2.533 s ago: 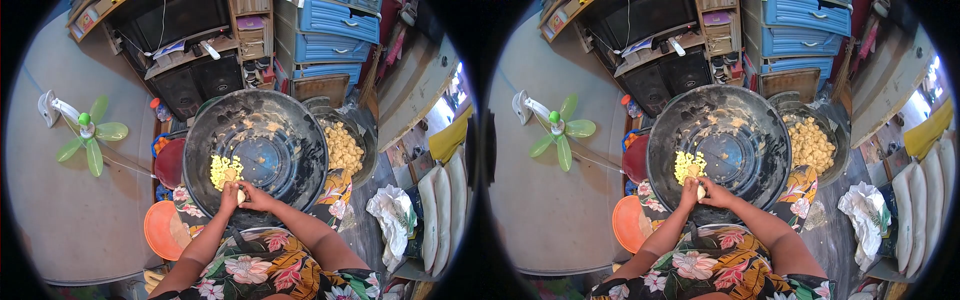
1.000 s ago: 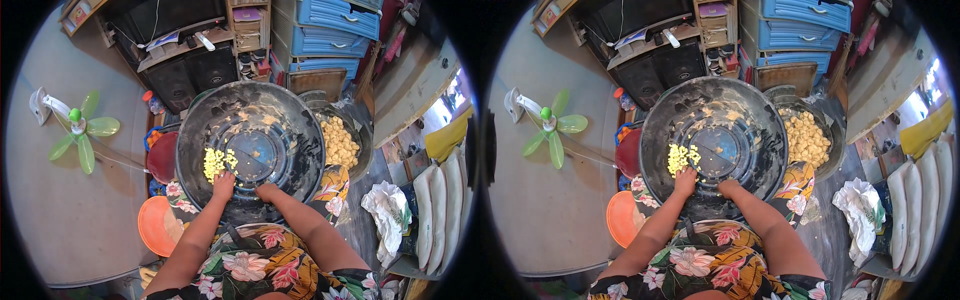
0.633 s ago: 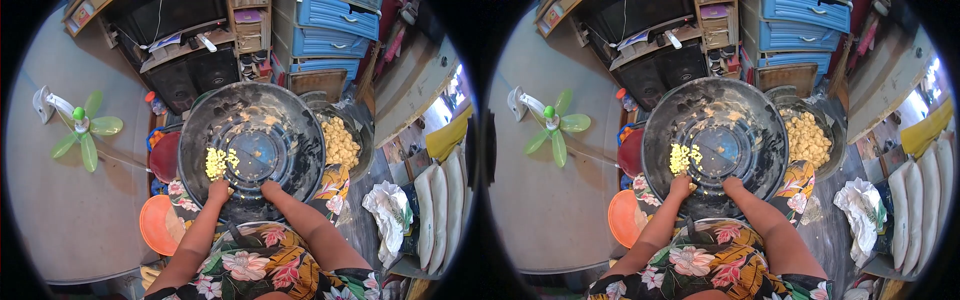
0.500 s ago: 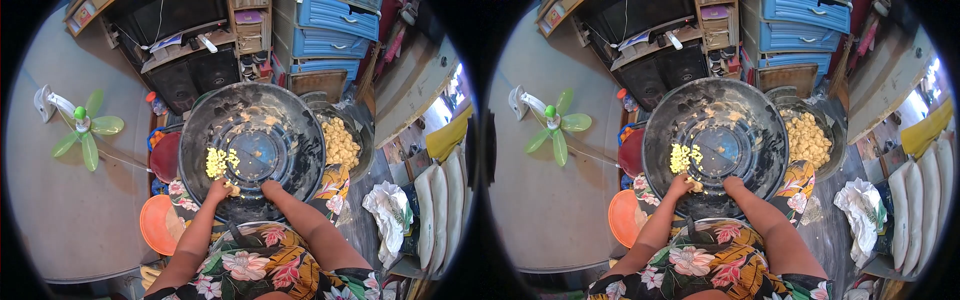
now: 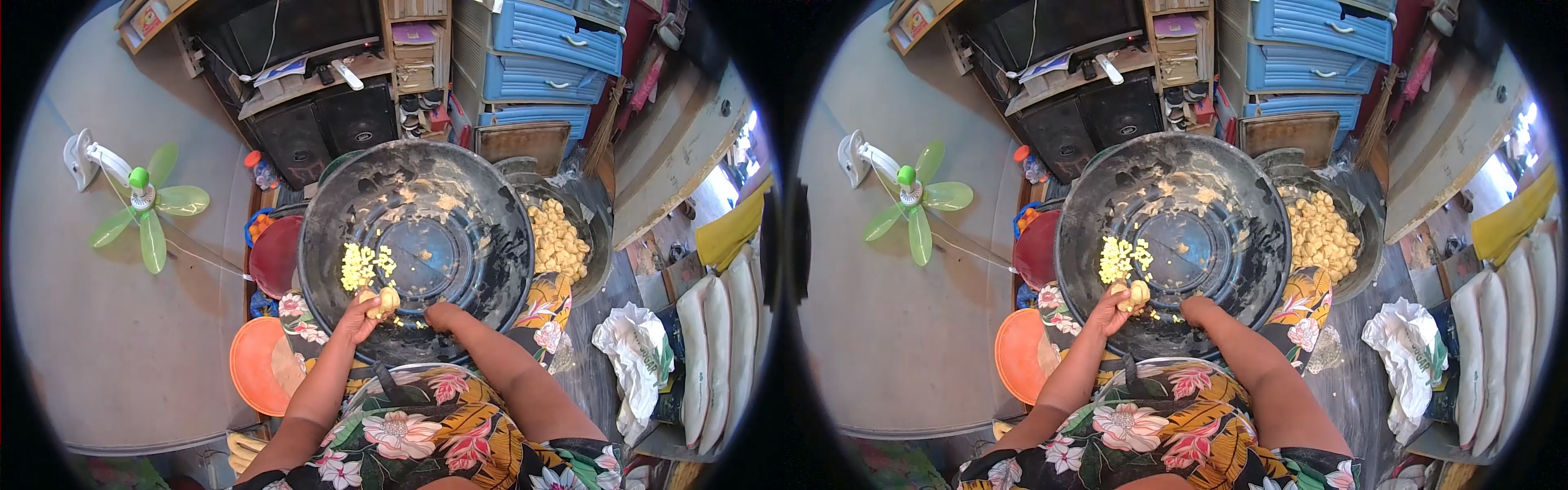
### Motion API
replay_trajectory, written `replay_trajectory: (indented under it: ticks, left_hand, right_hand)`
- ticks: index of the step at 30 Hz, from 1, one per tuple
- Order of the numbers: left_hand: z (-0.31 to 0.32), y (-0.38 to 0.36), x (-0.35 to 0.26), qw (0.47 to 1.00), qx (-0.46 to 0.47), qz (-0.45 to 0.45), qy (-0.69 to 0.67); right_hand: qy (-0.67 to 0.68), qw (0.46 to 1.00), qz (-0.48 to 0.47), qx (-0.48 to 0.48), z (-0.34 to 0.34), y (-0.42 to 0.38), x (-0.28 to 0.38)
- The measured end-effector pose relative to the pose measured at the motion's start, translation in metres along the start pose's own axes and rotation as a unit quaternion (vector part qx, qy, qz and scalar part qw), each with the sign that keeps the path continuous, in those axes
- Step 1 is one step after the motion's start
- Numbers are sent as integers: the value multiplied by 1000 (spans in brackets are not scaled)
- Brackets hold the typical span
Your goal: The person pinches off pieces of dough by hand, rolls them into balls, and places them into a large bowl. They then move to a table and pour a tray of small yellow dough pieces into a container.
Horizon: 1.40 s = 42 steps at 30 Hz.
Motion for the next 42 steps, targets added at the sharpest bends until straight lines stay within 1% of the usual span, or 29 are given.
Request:
replay_trajectory:
  ticks: [1, 2, 3, 4, 5, 6, 7, 8, 9, 10, 12, 13, 15, 16, 17, 18, 20, 21, 23, 24, 26, 30, 32, 34, 36, 38, 39, 41, 42]
  left_hand:
    - [-1, -1, 1, 1000, -1, 2, -1]
    - [-3, -1, 2, 1000, 0, 2, -15]
    - [-4, -1, 4, 1000, 1, 3, -30]
    - [-10, 0, 6, 1000, 1, 3, -30]
    - [-9, 2, 7, 995, 48, 13, -81]
    - [-4, 3, 8, 986, 95, 22, -131]
    - [9, 1, 4, 986, 96, 21, -132]
    - [18, -2, 2, 984, 69, 24, -161]
    - [25, -3, 2, 981, 43, 26, -189]
    - [29, 0, 7, 981, 43, 25, -189]
    - [38, 2, 6, 995, 55, 38, -73]
    - [42, 1, 6, 995, 55, 37, -72]
    - [42, -5, 5, 1000, 22, 16, 5]
    - [41, -6, 4, 1000, 20, 16, 5]
    - [48, -5, 4, 996, 63, 16, -62]
    - [57, -4, 3, 986, 106, 17, -128]
    - [61, -5, 0, 985, 109, 23, -131]
    - [65, -6, -2, 984, 113, 28, -134]
    - [73, -4, -6, 984, 124, 26, -127]
    - [77, -4, -7, 983, 135, 26, -122]
    - [81, -2, -10, 984, 132, 38, -109]
    - [80, -2, -15, 990, 104, 55, -73]
    - [80, -4, -19, 994, 86, 60, -39]
    - [77, -6, -21, 996, 68, 65, -5]
    - [66, -11, -25, 995, 20, 91, 33]
    - [62, -14, -23, 996, 1, 92, 11]
    - [58, -16, -22, 996, -17, 92, -11]
    - [58, -16, -21, 995, -14, 95, -24]
    - [60, -16, -22, 994, -12, 98, -37]
  right_hand:
    - [26, 999, -40, 10, -7, -9, 10]
    - [24, 999, -41, 10, -8, -5, 8]
    - [208, 971, -108, -53, -26, -8, 6]
    - [384, 900, -170, -114, -41, -13, -1]
    - [384, 900, -170, -113, -41, -12, -1]
    - [509, 814, -243, -137, -57, -30, 9]
    - [619, 704, -309, -158, -71, -45, 15]
    - [620, 704, -308, -159, -73, -49, 24]
    - [615, 679, -350, -193, -82, -58, 34]
    - [608, 653, -392, -225, -90, -69, 41]
    - [592, 663, -409, -204, -92, -80, 57]
    - [575, 674, -426, -182, -93, -84, 67]
    - [585, 676, -419, -159, -90, -83, 69]
    - [617, 632, -434, -179, -92, -84, 63]
    - [647, 586, -447, -198, -95, -86, 58]
    - [646, 585, -448, -197, -98, -88, 58]
    - [650, 561, -440, -263, -106, -101, 45]
    - [651, 560, -440, -263, -106, -101, 46]
    - [598, 587, -431, -336, -111, -112, 44]
    - [598, 585, -430, -338, -112, -116, 44]
    - [437, 722, -347, -409, -117, -133, 50]
    - [421, 730, -320, -433, -121, -144, 49]
    - [381, 762, -320, -416, -120, -137, 48]
    - [381, 766, -339, -391, -120, -134, 48]
    - [382, 771, -357, -365, -122, -133, 46]
    - [289, 827, -387, -287, -120, -129, 61]
    - [289, 827, -387, -286, -119, -132, 61]
    - [309, 832, -396, -235, -115, -132, 65]
    - [308, 832, -396, -234, -114, -131, 64]
Point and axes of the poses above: each hand's wrist, its own y-axis towards the middle knuckle, its own z-axis out of the palm, x = y × z, the point moved 10 cm from there along y, towards the middle knuckle, and after that the axes turned 15 degrees about x, right-handed, at the moved point
